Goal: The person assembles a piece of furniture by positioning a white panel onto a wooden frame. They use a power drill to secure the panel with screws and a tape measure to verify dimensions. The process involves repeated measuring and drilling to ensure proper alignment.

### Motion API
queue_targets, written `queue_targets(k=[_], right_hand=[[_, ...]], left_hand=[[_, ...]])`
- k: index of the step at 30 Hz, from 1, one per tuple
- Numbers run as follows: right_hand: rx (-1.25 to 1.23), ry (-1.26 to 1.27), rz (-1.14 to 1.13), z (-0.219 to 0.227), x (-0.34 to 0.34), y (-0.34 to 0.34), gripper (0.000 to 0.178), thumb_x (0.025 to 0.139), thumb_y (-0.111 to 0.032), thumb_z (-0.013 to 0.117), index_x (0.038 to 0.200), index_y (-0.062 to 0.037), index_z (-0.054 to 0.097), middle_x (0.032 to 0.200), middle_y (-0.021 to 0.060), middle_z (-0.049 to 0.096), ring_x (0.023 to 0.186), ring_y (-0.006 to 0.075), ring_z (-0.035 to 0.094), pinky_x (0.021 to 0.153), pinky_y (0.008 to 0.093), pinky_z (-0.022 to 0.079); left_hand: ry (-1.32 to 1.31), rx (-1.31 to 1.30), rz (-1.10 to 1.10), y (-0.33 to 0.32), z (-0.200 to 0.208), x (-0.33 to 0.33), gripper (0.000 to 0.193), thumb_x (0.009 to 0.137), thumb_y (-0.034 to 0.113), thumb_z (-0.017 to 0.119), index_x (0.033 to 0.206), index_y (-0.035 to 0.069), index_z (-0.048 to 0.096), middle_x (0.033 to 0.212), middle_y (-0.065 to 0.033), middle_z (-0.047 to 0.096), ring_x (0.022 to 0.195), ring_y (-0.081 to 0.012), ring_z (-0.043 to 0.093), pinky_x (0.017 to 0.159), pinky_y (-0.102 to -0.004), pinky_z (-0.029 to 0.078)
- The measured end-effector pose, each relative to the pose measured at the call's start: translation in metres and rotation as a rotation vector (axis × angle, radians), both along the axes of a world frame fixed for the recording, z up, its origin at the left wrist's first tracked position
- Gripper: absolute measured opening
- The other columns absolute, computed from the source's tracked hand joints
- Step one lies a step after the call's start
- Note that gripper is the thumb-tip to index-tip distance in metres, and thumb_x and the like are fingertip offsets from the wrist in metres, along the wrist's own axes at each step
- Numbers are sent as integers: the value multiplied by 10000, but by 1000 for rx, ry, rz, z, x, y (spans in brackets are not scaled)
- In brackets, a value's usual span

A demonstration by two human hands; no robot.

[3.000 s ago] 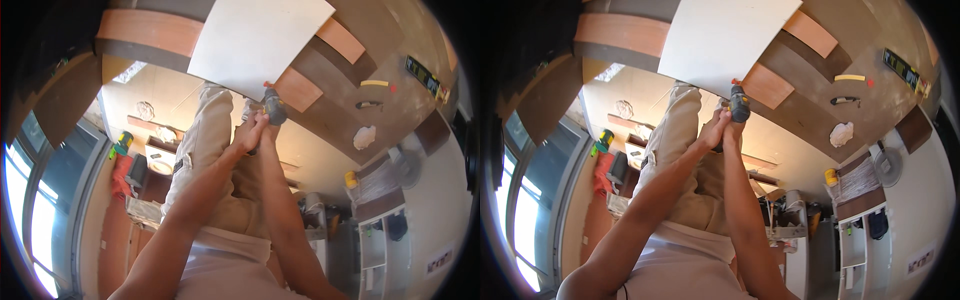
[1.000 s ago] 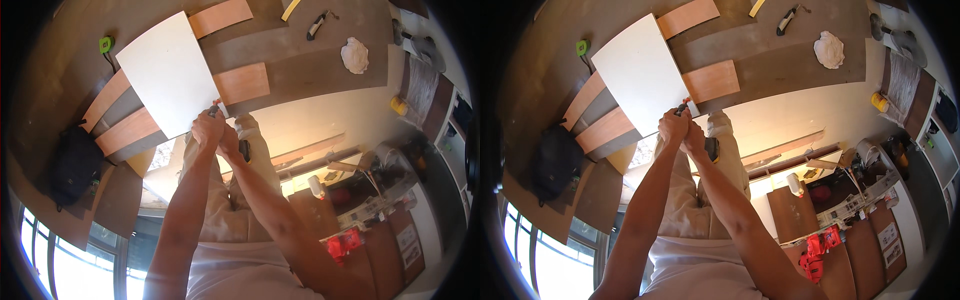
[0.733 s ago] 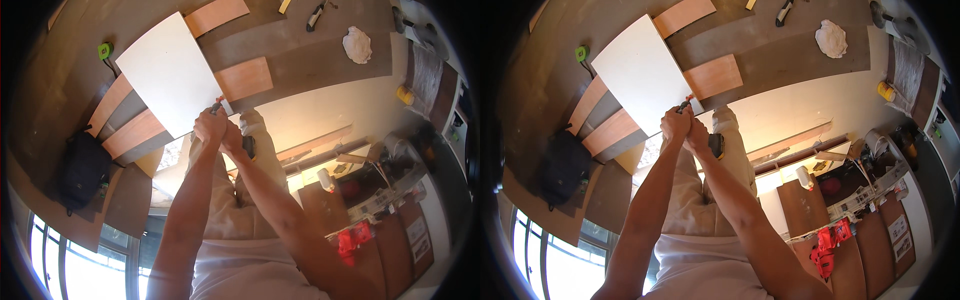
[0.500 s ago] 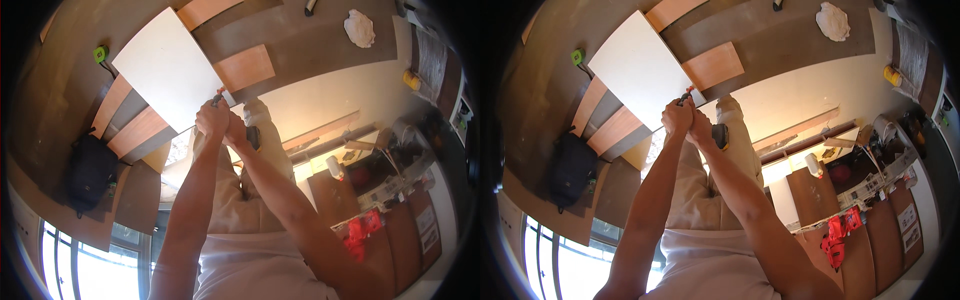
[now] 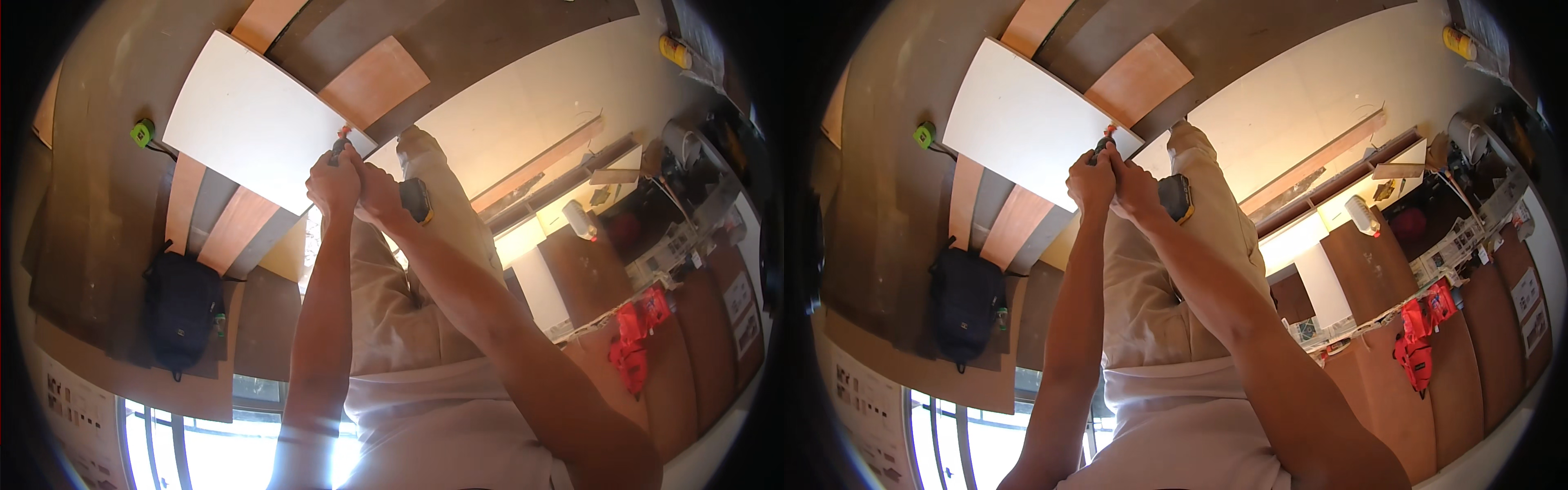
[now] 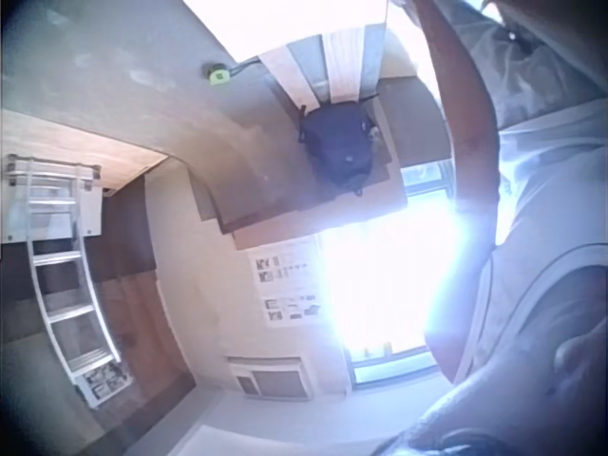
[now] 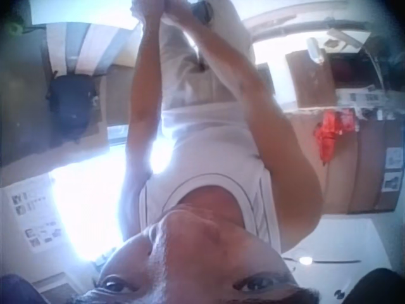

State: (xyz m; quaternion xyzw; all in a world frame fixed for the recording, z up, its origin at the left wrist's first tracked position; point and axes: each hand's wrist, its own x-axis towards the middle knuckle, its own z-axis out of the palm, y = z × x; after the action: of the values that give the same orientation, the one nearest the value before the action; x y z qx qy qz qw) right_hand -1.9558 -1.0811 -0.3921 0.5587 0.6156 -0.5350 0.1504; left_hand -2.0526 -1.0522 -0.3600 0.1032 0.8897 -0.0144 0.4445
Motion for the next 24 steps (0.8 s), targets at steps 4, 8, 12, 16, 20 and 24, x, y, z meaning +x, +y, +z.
queue_targets(k=[4,8,12,16,20,24], right_hand=[[18,25,-32,2,3,-2,891,823,-274,754,1582,-228,288,1030,178,686,900,413,714,769,511,589],[6,24,-35,7,2,1,899,819,-280,759,1583,-227,290,1038,176,686,912,414,711,781,514,588],[6,10,-45,1,7,0,909,813,-292,755,1588,-215,286,1033,183,690,914,419,706,785,510,577],[2,18,-43,0,10,1,929,815,-300,736,1606,-191,262,1018,197,703,907,427,702,783,498,558],[-21,10,-46,2,10,3,935,814,-304,741,1607,-198,258,1015,196,706,908,426,703,793,495,560],[-12,41,-70,0,12,2,931,807,-310,750,1602,-203,278,1012,197,712,917,427,704,803,494,560]], left_hand=[[3,35,-21,-3,2,3,485,921,378,624,1249,33,715,1138,-224,737,1094,-403,695,986,-466,524],[9,29,-41,-7,-4,2,487,914,392,656,1245,42,724,1148,-213,740,1115,-376,691,1018,-456,513],[-5,12,-70,-3,-7,6,486,914,394,651,1243,43,725,1145,-210,740,1113,-379,690,1015,-461,510],[-16,0,-101,-1,-6,7,489,916,404,642,1240,47,727,1141,-204,742,1114,-383,687,1008,-462,511],[4,-2,-122,-1,-7,9,483,918,395,619,1245,54,719,1142,-214,738,1100,-402,691,993,-469,521],[0,-11,-110,0,-5,10,488,917,410,636,1237,54,727,1144,-204,741,1102,-387,693,1005,-459,515]])
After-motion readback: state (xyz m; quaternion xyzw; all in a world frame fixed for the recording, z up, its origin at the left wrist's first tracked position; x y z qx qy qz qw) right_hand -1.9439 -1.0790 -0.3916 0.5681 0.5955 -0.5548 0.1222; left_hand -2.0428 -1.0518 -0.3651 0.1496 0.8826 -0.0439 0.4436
